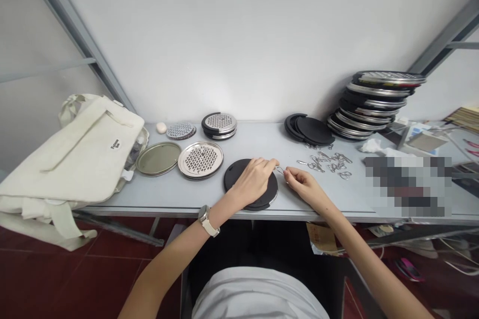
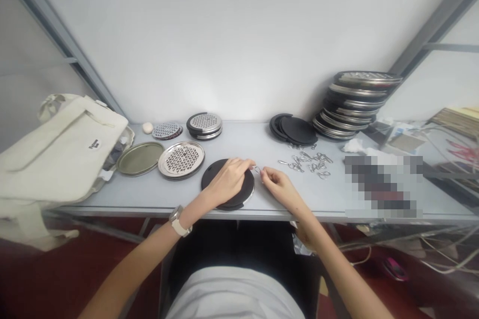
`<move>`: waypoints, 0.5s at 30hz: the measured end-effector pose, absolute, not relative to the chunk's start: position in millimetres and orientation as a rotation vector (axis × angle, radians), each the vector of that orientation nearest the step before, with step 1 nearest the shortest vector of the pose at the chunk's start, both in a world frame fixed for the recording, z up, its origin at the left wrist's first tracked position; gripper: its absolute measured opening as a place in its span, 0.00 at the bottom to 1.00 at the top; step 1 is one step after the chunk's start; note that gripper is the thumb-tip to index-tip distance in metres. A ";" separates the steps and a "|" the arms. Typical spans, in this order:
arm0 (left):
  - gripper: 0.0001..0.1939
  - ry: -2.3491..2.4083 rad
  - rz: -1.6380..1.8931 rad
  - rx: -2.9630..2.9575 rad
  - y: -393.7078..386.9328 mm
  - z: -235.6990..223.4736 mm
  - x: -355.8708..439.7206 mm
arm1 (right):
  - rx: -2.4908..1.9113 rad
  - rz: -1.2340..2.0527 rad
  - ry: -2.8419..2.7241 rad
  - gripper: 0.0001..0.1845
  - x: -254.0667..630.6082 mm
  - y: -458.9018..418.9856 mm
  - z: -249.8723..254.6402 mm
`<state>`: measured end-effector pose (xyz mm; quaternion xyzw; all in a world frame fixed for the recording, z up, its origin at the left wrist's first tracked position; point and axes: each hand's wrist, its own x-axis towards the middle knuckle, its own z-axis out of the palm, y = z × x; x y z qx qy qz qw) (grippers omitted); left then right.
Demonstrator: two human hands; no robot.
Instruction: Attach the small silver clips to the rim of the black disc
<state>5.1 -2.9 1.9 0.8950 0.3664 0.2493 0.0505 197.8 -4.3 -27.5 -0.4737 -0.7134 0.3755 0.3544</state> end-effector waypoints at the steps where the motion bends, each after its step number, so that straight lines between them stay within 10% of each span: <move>1: 0.17 1.131 0.778 2.729 -2.6 0.9 5.3 | -1.229 0.964 -1.840 0.21 197.5 -4.5 -27.1; 15: 0.08 1.133 0.803 2.680 -1.6 -1.1 7.0 | -1.198 0.907 -1.837 0.16 194.2 -6.2 -26.2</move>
